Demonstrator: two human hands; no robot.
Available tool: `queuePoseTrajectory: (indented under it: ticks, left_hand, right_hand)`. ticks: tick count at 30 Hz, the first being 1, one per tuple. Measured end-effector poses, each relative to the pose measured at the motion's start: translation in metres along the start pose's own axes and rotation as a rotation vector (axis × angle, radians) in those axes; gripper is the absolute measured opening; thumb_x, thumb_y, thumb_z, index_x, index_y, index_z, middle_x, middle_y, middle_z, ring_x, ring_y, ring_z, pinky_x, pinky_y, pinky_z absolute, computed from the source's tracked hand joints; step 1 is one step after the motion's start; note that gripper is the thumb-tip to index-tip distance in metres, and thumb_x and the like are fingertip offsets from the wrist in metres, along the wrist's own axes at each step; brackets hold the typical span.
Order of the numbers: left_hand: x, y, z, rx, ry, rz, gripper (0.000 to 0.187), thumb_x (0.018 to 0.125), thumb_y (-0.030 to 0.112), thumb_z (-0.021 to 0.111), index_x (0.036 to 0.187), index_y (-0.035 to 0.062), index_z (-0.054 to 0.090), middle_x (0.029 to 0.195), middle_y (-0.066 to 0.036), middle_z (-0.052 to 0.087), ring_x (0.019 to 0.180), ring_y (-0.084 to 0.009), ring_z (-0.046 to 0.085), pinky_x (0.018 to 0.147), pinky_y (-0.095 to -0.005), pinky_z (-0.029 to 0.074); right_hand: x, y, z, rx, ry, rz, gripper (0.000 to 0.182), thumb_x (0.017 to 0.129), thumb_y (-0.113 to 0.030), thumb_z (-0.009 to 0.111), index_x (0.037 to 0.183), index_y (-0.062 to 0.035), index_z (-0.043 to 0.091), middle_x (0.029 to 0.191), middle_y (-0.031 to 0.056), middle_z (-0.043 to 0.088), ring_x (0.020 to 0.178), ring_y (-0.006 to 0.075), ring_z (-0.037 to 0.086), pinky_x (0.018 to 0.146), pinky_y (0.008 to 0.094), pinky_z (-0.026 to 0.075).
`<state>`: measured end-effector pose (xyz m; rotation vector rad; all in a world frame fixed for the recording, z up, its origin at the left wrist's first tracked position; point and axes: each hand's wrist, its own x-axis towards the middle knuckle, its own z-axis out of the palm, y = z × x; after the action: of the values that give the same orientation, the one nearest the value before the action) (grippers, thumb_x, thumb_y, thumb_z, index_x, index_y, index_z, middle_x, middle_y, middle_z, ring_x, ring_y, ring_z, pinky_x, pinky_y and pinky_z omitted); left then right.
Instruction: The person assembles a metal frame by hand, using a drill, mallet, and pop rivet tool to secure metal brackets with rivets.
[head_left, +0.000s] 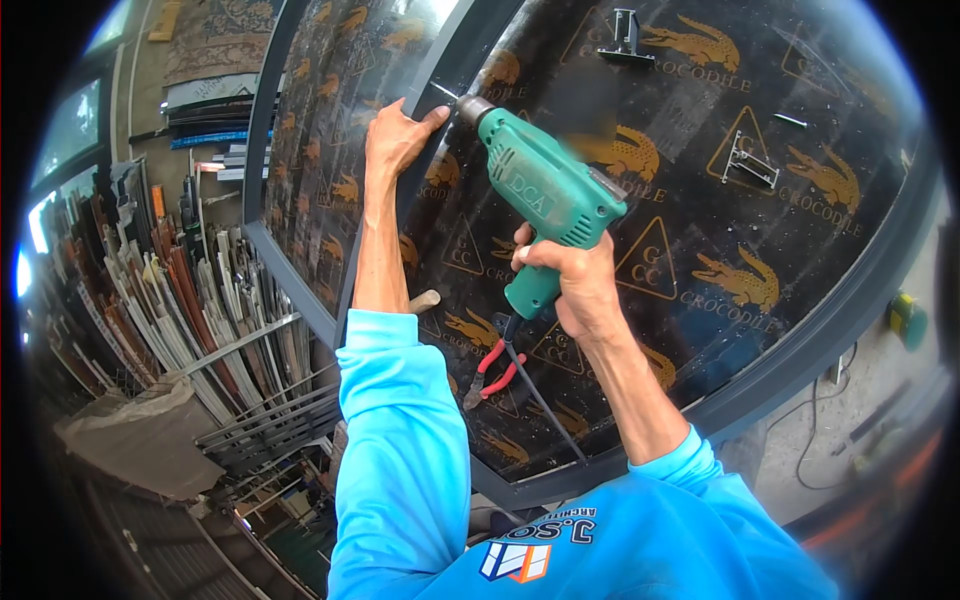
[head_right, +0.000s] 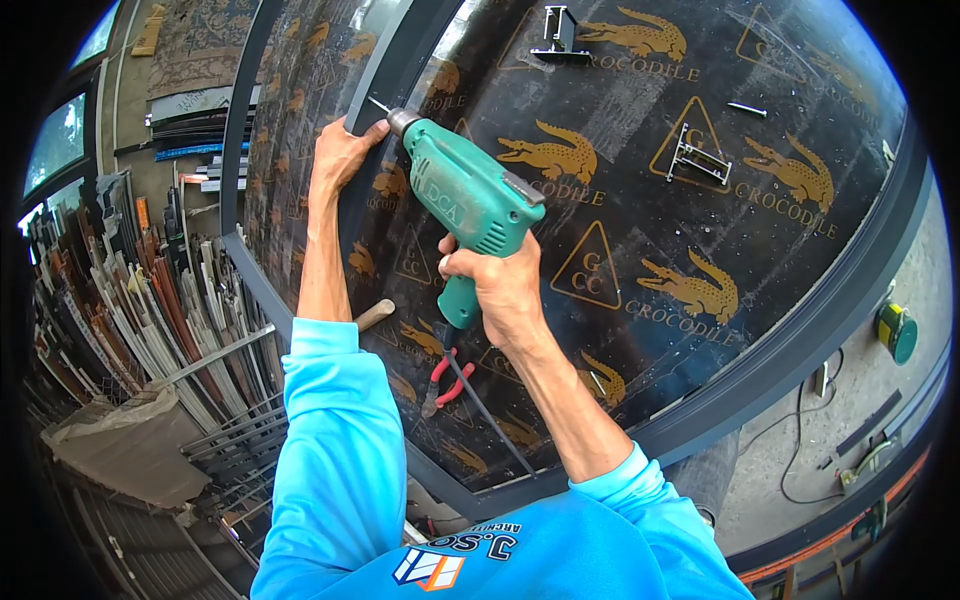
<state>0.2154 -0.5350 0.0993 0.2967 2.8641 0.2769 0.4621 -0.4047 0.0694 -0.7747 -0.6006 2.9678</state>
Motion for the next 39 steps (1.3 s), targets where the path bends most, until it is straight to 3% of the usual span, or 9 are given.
queuePoseTrajectory:
  ticks: [5,11,15,18,26,28,31,35,39]
  left_hand:
    - [0.000,-0.001,0.001,-0.007,-0.007,0.011,0.057,0.073,0.050,0.076,0.106,0.0042,0.069,0.090,-0.016,0.072,0.089,-0.0312,0.069,0.078,-0.0397,0.050]
    - [0.001,-0.003,-0.003,-0.043,-0.031,0.062,0.054,0.074,0.047,0.077,0.110,0.0069,0.069,0.093,-0.017,0.072,0.090,-0.0306,0.069,0.079,-0.0382,0.051]
    - [0.008,-0.012,0.003,-0.086,-0.019,0.079,0.059,0.073,0.053,0.076,0.108,0.0061,0.070,0.085,-0.011,0.072,0.079,-0.0214,0.069,0.071,-0.0348,0.053]
    - [0.016,-0.022,0.010,0.007,0.007,0.018,0.095,0.066,0.060,0.076,0.124,-0.0126,0.054,0.104,-0.030,0.066,0.106,-0.0347,0.064,0.094,-0.0394,0.048]
    - [0.013,-0.016,0.005,-0.013,-0.084,-0.004,0.088,0.069,0.056,0.076,0.126,-0.0077,0.056,0.099,-0.028,0.068,0.103,-0.0355,0.066,0.091,-0.0417,0.049]
    - [0.016,-0.022,0.012,0.070,0.056,0.047,0.059,0.072,0.053,0.076,0.109,0.0074,0.069,0.091,-0.016,0.072,0.087,-0.0284,0.070,0.078,-0.0378,0.052]
    - [0.001,0.003,-0.007,0.022,-0.066,0.011,0.079,0.070,0.056,0.075,0.124,0.0001,0.060,0.100,-0.024,0.069,0.101,-0.0349,0.066,0.087,-0.0415,0.050]
    - [0.003,-0.007,0.003,-0.060,0.067,0.048,0.071,0.071,0.052,0.076,0.122,0.0049,0.061,0.105,-0.023,0.068,0.103,-0.0351,0.065,0.088,-0.0414,0.049]
    - [-0.018,0.012,0.011,-0.021,0.741,0.354,0.050,0.082,0.034,0.073,0.119,0.0026,0.061,0.113,-0.019,0.065,0.104,-0.0341,0.061,0.087,-0.0423,0.049]
  right_hand:
    - [0.006,0.005,0.004,-0.074,0.015,-0.085,0.043,0.068,0.001,0.065,0.111,0.0020,0.057,0.088,0.0092,0.063,0.072,0.0167,0.062,0.068,0.0326,0.052]
    - [0.007,-0.005,-0.003,0.139,-0.087,0.076,0.047,0.070,0.000,0.062,0.116,0.0021,0.055,0.093,0.0101,0.063,0.075,0.0184,0.064,0.070,0.0354,0.054]
    - [0.012,-0.008,-0.009,0.164,-0.121,0.126,0.045,0.071,0.001,0.060,0.116,0.0022,0.054,0.093,0.0097,0.062,0.076,0.0192,0.063,0.074,0.0404,0.055]
    - [0.012,-0.006,-0.005,0.204,-0.126,0.158,0.042,0.072,0.001,0.059,0.114,0.0022,0.054,0.092,0.0083,0.062,0.078,0.0194,0.062,0.076,0.0413,0.054]
    - [0.009,0.013,-0.002,0.205,-0.096,0.144,0.040,0.072,0.001,0.059,0.112,0.0019,0.054,0.091,0.0071,0.061,0.079,0.0190,0.062,0.077,0.0406,0.055]
    - [0.006,0.009,0.000,0.198,-0.093,0.164,0.042,0.072,0.000,0.060,0.113,0.0020,0.054,0.093,0.0076,0.061,0.081,0.0200,0.063,0.077,0.0406,0.055]
    - [-0.007,0.003,-0.007,0.255,-0.105,0.309,0.048,0.072,0.000,0.060,0.119,0.0027,0.053,0.104,0.0100,0.063,0.088,0.0231,0.064,0.083,0.0435,0.055]
    - [-0.050,-0.061,-0.041,0.240,-0.037,0.372,0.052,0.073,0.002,0.059,0.124,0.0017,0.053,0.108,0.0107,0.064,0.093,0.0226,0.065,0.086,0.0428,0.054]
    - [-0.082,-0.165,-0.088,0.201,-0.006,0.403,0.061,0.069,-0.004,0.059,0.128,0.0035,0.049,0.108,0.0130,0.064,0.084,0.0262,0.064,0.081,0.0435,0.054]
